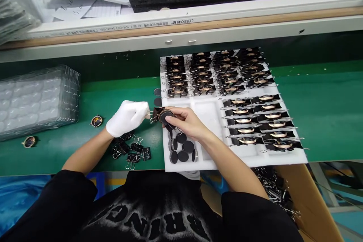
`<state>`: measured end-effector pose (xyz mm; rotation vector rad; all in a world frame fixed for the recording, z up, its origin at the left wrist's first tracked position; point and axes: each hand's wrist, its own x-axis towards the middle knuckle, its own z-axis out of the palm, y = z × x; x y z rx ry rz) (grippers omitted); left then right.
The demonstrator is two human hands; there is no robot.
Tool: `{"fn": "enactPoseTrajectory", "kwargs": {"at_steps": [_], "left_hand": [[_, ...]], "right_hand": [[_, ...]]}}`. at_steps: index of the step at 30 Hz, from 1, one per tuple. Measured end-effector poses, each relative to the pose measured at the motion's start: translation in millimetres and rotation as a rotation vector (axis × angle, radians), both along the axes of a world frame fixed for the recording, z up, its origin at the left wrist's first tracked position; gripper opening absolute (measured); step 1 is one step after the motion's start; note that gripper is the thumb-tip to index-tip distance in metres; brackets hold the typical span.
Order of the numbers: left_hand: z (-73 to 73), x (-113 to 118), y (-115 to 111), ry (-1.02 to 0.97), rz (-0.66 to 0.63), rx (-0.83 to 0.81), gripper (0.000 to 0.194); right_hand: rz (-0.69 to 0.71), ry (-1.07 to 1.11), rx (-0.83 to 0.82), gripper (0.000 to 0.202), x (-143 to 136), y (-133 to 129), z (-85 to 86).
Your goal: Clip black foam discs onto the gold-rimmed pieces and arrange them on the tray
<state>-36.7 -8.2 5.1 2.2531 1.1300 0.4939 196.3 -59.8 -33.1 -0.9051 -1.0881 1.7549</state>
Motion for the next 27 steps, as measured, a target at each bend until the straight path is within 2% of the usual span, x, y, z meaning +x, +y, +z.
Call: {"fn": "enactPoseTrajectory", "kwargs": {"at_steps": [4,7,11,14,18,23,27], "left_hand": [[2.9,-2.6,-6.3,0.260,0.077,0.006,0.047],[4.1,-0.5,-10.7,0.314,0.106,0.004,0.049],[8.0,-0.8,-8.8,0.248,0.120,-0.090,0.047],[11.6,-4.9,-3.0,0.163,0.145,-0.130,0.039],[14.2,-8.5,1.4,0.053,0.111,-0.142,0.032],[11.9,-7.0,-3.6,-0.100,0.030,-0.192,0.029],[8.6,-7.6,-8.4,-0.105,0.010,-0.129,0.029]], "right_hand": [[-0.018,-0.024,0.039,0.018,0.7,0.7,-1.2],[-0.020,-0.027,0.038,0.019,-0.3,0.1,-0.4],[-0.022,-0.001,-0.071,0.028,0.1,0.8,2.0],[-0.090,-0.060,-0.106,0.032,2.3,3.0,4.8],[-0.188,-0.200,-0.005,0.034,3.9,4.8,8.1],[-0.169,-0.359,0.145,0.020,5.2,3.8,9.9],[-0.154,-0.471,0.262,0.014,8.5,5.5,10.5]]}}
